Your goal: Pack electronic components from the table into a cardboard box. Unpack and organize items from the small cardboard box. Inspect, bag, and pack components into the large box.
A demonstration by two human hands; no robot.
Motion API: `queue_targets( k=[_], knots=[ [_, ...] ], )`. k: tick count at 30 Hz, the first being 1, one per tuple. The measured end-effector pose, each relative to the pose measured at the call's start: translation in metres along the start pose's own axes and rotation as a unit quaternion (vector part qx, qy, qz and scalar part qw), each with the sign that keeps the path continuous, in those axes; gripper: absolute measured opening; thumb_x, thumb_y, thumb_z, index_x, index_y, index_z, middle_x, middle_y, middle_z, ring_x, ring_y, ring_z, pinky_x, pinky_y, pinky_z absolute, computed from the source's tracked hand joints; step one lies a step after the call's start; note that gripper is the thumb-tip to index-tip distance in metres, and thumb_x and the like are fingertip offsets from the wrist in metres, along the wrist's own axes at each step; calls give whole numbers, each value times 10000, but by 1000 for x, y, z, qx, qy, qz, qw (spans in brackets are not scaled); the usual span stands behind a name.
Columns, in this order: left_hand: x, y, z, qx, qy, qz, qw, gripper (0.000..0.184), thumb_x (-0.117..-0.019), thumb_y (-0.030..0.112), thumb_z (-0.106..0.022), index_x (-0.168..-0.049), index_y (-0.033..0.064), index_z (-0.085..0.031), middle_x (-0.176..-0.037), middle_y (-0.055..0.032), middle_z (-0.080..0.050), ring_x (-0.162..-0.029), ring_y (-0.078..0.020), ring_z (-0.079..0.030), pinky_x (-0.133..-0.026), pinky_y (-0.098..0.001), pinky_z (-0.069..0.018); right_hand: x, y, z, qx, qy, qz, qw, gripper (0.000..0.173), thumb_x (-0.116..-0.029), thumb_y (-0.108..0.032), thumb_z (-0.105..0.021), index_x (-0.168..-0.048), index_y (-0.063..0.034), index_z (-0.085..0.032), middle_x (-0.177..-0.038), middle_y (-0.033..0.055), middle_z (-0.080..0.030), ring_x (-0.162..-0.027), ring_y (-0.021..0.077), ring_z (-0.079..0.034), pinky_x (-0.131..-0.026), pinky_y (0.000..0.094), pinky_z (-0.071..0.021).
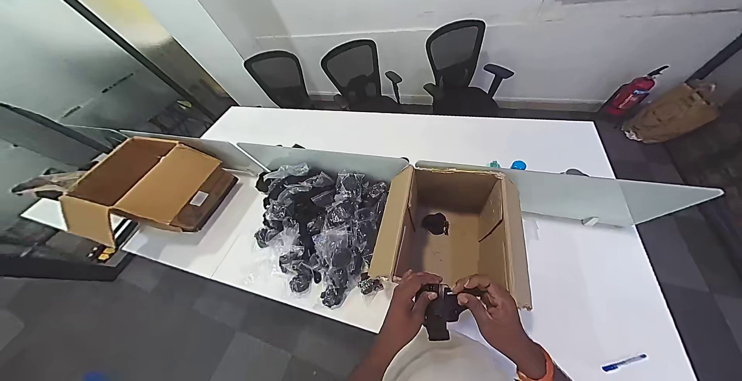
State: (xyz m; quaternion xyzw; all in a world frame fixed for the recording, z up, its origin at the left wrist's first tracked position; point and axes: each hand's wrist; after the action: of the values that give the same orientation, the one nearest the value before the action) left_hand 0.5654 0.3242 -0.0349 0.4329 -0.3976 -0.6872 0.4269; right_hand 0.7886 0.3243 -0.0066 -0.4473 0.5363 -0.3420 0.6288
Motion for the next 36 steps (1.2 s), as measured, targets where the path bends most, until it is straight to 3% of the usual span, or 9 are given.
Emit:
queue_targets(
  k=[3,5,7,14,17,20,23,34,36],
  knots=[
    [2,7,-3,32,3,-14,999,227,-1045,168,-563,-1184,78,-718,-1153,-25,-745,-1136,-132,-677,-1160,-487,-430,1,2,-1,58,2,22,998,152,-980,-171,-694,-1128,-147,-669,-1074,1,-749,-985,124,-722,-875,285,-614],
    [3,10,-4,57,3,-24,998,217,-1031,135,-582,-1171,28,-709,-1135,-66,-736,-1089,-144,-685,-1047,-407,-532,2,4,-2,80,-5,23,997,142,-975,-189,-705,-1112,-157,-687,-1072,-3,-739,-1007,127,-709,-887,295,-610],
    [5,13,-6,76,-3,-17,997,216,-1023,106,-592,-1177,-5,-696,-1143,-95,-728,-1074,-153,-695,-988,-369,-575,6,6,-3,93,-9,16,995,142,-972,-202,-709,-1110,-170,-695,-1081,-12,-736,-1047,133,-693,-930,309,-590],
    [6,15,-2,65,-24,-13,998,207,-1007,82,-604,-1165,-14,-696,-1129,-97,-731,-1054,-146,-701,-975,-361,-581,11,9,-5,98,-10,-2,995,144,-967,-211,-712,-1107,-180,-700,-1109,-10,-736,-1115,167,-678,-994,374,-567],
    [3,18,0,49,-30,-22,998,207,-1002,102,-625,-1158,-6,-708,-1135,-94,-732,-1067,-143,-699,-976,-350,-584,13,9,-10,64,0,-1,998,227,-967,-156,-706,-1191,-132,-682,-1166,31,-734,-1133,186,-690,-1009,376,-576],
    [0,18,-2,40,-46,-42,997,206,-1005,140,-638,-1141,6,-716,-1134,-97,-731,-1076,-151,-697,-972,-364,-586,15,6,-18,5,17,-28,999,359,-959,-94,-700,-1298,-71,-584,-1256,72,-717,-1184,217,-682,-1038,375,-569],
    [0,16,-5,34,-58,-49,997,215,-1016,165,-630,-1144,14,-715,-1138,-93,-729,-1073,-145,-696,-975,-361,-584,20,9,-24,-17,28,-50,998,381,-966,-51,-665,-1329,-32,-552,-1306,102,-694,-1226,236,-661,-1059,383,-554],
    [-2,7,-8,23,-70,-29,997,178,-992,158,-664,-1117,39,-710,-1132,-82,-698,-1060,-146,-673,-941,-341,-584,21,20,-30,-61,22,-107,992,471,-1008,-109,-605,-1429,24,-441,-1411,162,-619,-1303,296,-604,-1097,439,-518],
    [-2,7,-7,21,-67,-23,997,187,-999,173,-661,-1120,38,-706,-1126,-79,-695,-1047,-138,-671,-932,-330,-584,20,21,-26,-63,8,-102,993,543,-1007,-215,-624,-1455,12,-417,-1452,174,-579,-1331,309,-574,-1111,450,-501]
  ],
)
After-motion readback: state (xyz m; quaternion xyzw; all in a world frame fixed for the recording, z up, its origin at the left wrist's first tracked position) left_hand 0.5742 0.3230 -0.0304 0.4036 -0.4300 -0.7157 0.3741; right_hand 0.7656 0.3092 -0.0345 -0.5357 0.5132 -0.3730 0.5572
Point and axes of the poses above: each hand's wrist, its own x-axis away from the middle knuckle, its own z-axis out of the back of the hand, y = z × x
